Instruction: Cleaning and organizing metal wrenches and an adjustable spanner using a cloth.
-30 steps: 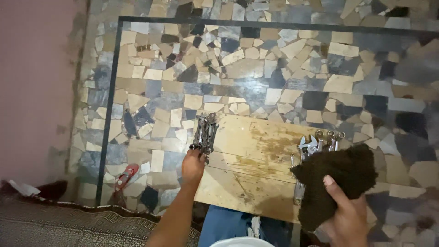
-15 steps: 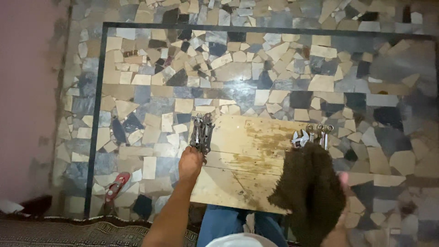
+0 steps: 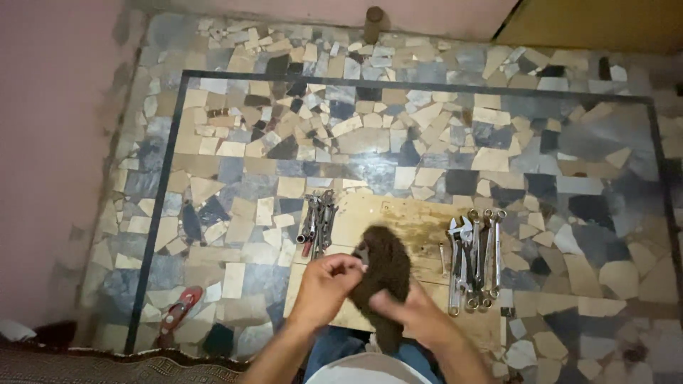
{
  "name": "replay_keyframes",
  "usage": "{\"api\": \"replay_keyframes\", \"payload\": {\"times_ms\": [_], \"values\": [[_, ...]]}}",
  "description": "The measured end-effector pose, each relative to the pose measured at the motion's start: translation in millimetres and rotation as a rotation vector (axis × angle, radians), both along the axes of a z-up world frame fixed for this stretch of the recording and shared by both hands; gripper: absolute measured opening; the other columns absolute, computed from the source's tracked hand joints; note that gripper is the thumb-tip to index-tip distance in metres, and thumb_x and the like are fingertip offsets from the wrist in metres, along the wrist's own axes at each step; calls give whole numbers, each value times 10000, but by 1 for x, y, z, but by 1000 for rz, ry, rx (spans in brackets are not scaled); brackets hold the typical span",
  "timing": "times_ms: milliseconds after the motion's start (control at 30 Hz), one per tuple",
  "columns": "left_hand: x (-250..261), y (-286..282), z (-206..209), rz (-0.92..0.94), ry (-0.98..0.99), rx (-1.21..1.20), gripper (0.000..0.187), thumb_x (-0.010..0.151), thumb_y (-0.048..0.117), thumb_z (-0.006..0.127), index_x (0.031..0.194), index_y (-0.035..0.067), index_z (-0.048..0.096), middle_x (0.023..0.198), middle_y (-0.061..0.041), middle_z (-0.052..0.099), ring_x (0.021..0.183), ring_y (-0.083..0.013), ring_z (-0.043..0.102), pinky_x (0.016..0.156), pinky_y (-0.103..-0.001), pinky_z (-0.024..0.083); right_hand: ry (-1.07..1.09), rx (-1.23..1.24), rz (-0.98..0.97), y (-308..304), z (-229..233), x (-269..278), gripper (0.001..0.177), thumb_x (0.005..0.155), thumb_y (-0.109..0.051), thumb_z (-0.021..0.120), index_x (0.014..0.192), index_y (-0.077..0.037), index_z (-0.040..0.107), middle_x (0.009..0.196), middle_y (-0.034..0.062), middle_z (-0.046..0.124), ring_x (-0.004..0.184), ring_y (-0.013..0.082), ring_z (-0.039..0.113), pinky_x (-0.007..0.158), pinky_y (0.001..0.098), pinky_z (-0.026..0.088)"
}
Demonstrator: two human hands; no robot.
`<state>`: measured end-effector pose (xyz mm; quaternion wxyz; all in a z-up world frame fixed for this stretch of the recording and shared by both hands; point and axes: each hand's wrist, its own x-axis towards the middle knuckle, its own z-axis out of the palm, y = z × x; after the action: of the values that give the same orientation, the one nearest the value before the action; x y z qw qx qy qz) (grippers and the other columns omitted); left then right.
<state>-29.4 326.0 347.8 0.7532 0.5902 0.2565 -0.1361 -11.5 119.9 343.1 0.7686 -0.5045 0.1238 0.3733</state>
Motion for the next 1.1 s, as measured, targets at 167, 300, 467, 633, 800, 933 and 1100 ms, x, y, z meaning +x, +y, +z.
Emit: {"api": "replay_keyframes", "payload": {"times_ms": [167, 300, 467, 633, 800, 933, 1100], "values": [[-3, -4, 40, -46, -106, 182, 65, 854, 89, 741, 860, 28, 763, 681, 59, 641, 611, -25, 535, 541, -207, 409, -417, -223, 67, 22, 41, -8, 406, 847, -20, 777, 1231, 16, 648, 1098, 78, 769, 949, 118, 702, 850, 300, 594], [3, -10, 81, 82, -174, 235, 136, 874, 105, 755, 795, -4, 730, 654, 38, 598, 597, -41, 494, 529, -225, 389, -368, -208, 9, 25, 71, -8, 349, 852, -47, 763, 1178, 38, 670, 1037, 99, 781, 883, 136, 713, 806, 311, 611], [10, -16, 100, 200, -176, 138, 103, 846, 76, 751, 791, -7, 726, 690, 44, 664, 617, -36, 536, 551, -216, 428, -361, -178, -18, 15, 87, -11, 341, 846, -39, 753, 1168, 42, 678, 1029, 94, 784, 877, 138, 712, 800, 303, 605], [16, -19, 118, 191, -48, 105, 72, 837, 66, 735, 796, 7, 740, 636, 6, 661, 550, -73, 579, 502, -241, 414, -318, -200, 73, 5, 104, -13, 318, 840, -58, 754, 1142, 10, 679, 984, 90, 783, 852, 144, 717, 767, 324, 615], [10, -22, 114, 75, -135, 131, 103, 847, 75, 755, 773, 12, 721, 619, 17, 624, 530, -56, 535, 478, -242, 385, -444, -270, -73, 2, 110, -9, 297, 821, -64, 770, 1104, 19, 729, 989, 81, 799, 859, 154, 739, 793, 326, 612], [12, -22, 125, -13, -268, 56, 155, 887, 76, 736, 755, 16, 679, 651, 44, 605, 560, -24, 490, 495, -228, 371, -520, -265, -105, 6, 125, -3, 297, 835, -79, 763, 1115, 16, 736, 992, 77, 803, 863, 146, 739, 798, 322, 613], [21, -25, 146, 78, -191, 171, 146, 856, 78, 743, 733, 17, 694, 607, 33, 586, 522, -44, 461, 462, -242, 345, -440, -286, -68, -1, 117, -14, 309, 807, -69, 784, 1092, 38, 731, 953, 102, 795, 828, 169, 729, 764, 342, 618]]}}
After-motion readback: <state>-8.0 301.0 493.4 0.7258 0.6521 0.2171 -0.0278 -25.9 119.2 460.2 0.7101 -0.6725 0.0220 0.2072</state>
